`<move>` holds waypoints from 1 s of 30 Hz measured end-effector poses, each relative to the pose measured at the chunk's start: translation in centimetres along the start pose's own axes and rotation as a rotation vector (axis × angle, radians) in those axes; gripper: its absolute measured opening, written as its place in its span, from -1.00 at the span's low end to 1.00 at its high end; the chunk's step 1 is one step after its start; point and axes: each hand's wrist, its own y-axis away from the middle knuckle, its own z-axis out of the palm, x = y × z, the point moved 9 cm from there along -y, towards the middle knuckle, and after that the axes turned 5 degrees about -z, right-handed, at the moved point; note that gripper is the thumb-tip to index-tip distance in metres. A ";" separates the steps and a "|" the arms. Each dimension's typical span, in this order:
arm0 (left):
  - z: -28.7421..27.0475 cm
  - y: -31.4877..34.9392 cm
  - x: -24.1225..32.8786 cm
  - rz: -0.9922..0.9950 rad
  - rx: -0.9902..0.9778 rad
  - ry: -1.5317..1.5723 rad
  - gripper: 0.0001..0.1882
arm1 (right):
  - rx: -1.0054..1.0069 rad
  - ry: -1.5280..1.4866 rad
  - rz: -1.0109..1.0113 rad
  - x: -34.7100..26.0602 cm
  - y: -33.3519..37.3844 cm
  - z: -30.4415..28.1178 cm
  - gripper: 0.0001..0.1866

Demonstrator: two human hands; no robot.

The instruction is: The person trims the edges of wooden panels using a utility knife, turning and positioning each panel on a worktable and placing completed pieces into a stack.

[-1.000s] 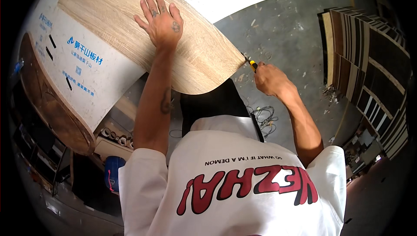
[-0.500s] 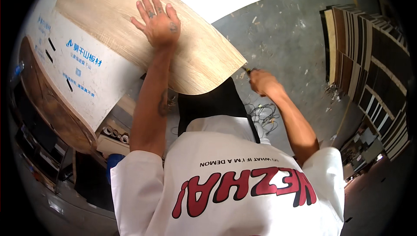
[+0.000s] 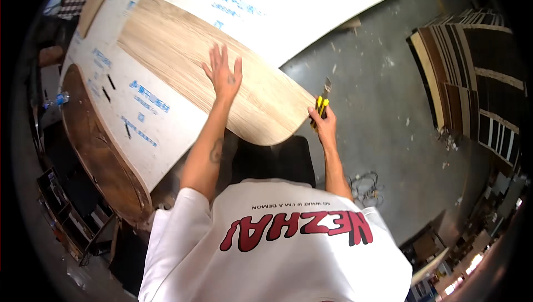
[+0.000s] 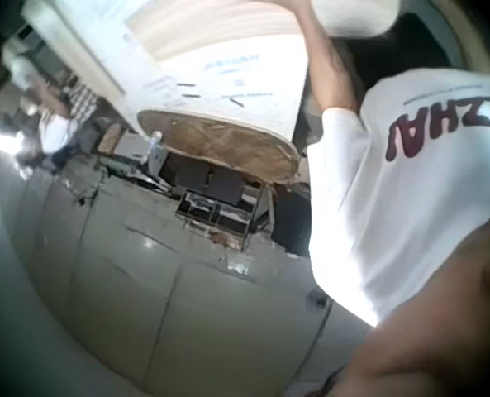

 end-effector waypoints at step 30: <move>-0.9 3.8 -3.8 0.107 0.000 -0.241 -0.30 | -0.666 1.190 0.209 -6.3 11.1 5.2 -0.73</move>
